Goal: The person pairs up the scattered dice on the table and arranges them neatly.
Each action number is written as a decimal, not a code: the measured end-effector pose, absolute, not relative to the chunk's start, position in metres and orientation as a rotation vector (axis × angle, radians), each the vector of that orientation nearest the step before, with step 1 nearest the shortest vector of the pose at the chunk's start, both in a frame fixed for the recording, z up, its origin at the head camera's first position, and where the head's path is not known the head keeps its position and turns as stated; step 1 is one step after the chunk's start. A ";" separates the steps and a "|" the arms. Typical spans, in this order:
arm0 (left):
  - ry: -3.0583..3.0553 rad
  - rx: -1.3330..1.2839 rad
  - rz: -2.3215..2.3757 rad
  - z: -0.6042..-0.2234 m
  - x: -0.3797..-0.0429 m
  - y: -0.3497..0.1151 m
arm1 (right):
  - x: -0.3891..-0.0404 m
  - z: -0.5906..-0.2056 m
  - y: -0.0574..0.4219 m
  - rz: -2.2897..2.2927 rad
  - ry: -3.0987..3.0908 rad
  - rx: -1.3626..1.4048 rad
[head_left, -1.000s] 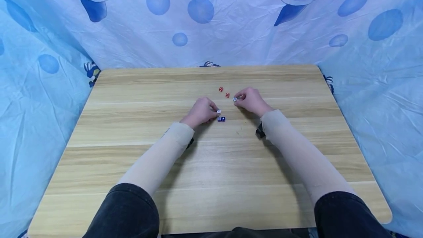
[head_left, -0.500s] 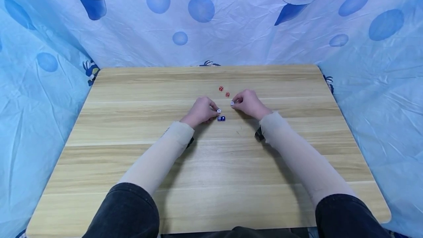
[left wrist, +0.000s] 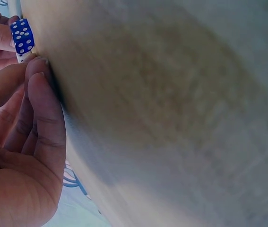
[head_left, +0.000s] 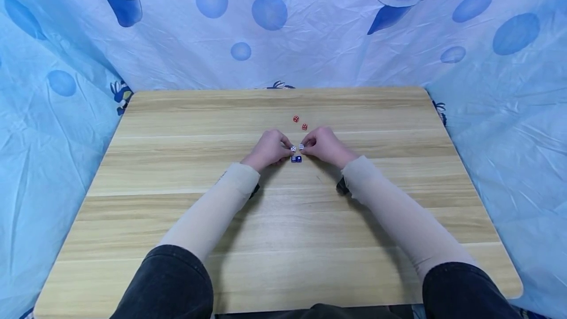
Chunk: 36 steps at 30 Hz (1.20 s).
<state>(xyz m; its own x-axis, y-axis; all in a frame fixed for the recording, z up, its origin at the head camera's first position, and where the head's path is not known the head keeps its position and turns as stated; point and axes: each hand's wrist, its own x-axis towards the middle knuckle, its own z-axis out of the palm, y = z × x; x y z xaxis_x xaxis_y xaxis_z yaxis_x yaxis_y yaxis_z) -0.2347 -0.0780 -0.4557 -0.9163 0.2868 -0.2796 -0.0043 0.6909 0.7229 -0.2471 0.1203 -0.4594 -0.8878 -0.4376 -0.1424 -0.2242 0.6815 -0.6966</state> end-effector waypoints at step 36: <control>2.502 0.246 1.140 -0.456 -0.233 -0.079 | -0.244 -0.464 0.118 -1.072 2.544 -0.569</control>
<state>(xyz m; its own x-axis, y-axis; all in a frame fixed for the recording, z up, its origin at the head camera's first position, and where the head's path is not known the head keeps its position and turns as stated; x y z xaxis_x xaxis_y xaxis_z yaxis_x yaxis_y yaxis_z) -0.2327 -0.0787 -0.4559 -0.9130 0.3092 -0.2662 0.0021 0.6560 0.7547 -0.2445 0.1181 -0.4640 -0.8688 -0.4759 -0.1371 -0.2342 0.6387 -0.7329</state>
